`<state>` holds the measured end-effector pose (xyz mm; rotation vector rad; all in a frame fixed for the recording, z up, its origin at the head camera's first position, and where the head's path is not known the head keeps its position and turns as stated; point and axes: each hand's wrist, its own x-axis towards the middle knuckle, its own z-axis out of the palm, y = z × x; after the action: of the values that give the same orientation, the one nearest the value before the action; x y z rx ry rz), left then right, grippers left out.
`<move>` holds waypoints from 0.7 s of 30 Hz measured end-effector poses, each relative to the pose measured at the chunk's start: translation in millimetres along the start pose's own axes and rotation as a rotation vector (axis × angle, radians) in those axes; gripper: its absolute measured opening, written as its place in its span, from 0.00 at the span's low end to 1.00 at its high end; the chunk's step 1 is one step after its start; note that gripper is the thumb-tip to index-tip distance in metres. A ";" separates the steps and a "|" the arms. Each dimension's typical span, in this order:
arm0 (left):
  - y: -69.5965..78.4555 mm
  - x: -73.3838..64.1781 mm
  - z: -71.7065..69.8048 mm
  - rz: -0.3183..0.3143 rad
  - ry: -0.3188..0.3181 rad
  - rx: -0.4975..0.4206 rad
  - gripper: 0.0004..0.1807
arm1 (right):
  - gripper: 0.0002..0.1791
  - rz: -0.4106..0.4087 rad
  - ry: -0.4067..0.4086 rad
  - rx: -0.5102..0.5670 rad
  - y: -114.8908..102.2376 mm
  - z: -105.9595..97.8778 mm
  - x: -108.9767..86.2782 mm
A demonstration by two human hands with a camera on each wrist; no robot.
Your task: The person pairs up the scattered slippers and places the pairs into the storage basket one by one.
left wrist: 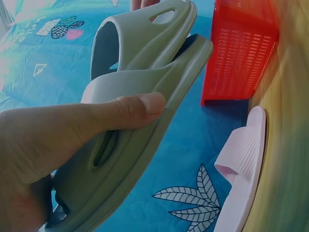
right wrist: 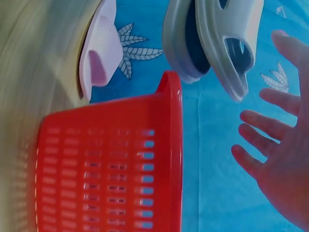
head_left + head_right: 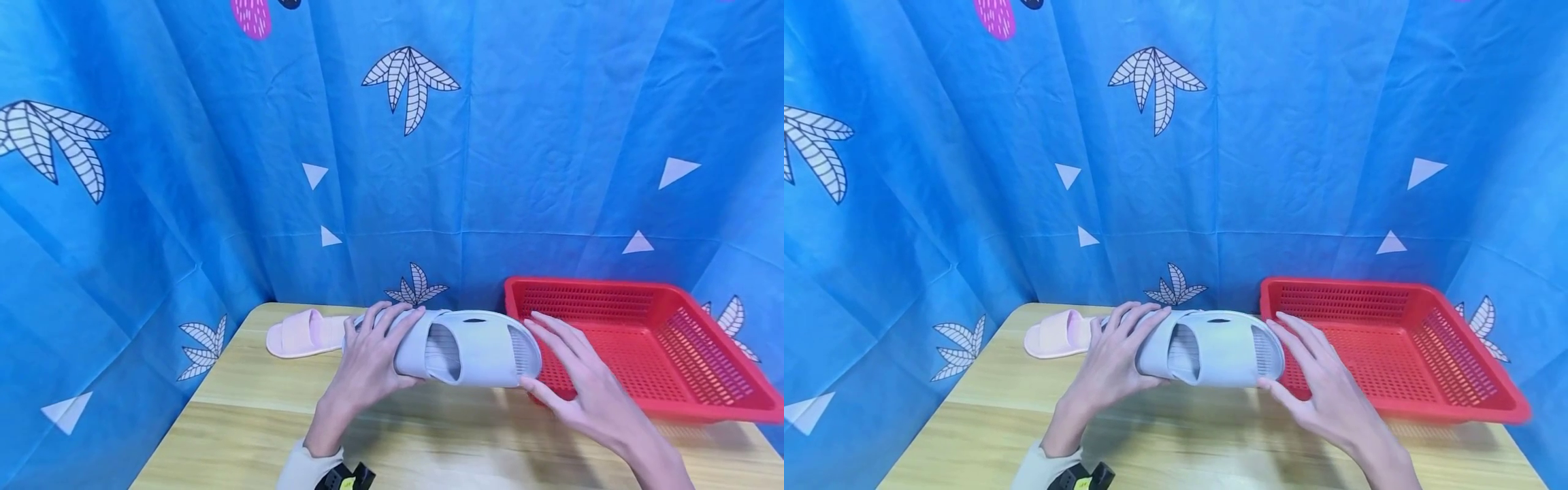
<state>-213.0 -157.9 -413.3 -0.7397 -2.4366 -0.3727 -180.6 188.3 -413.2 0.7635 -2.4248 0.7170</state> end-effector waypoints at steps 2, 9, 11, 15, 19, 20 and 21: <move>-0.8 -0.3 -0.6 -0.006 -0.004 0.010 0.62 | 0.51 0.004 0.013 -0.002 3.3 -1.5 -4.3; -3.4 0.6 -2.0 -0.007 -0.005 0.023 0.62 | 0.41 0.014 0.070 0.005 16.7 -5.1 -19.9; -4.2 0.6 -1.9 -0.005 -0.002 0.017 0.62 | 0.39 0.026 0.065 -0.003 20.3 -6.2 -24.3; -5.1 0.1 -1.7 -0.007 0.003 0.003 0.62 | 0.37 0.041 0.055 -0.037 26.7 -9.0 -32.7; -5.5 0.0 -2.0 -0.004 0.010 0.007 0.62 | 0.37 0.039 0.056 -0.074 32.9 -12.7 -39.9; -5.6 -0.1 -2.1 -0.002 0.011 0.012 0.62 | 0.38 0.039 0.057 -0.082 34.4 -13.6 -41.5; -5.7 0.0 -2.2 -0.003 0.009 0.016 0.62 | 0.38 0.034 0.058 -0.091 35.7 -14.7 -43.0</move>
<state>-215.4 -163.4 -412.1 -0.7265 -2.4295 -0.3560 -167.7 238.2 -439.4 0.6582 -2.4056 0.6279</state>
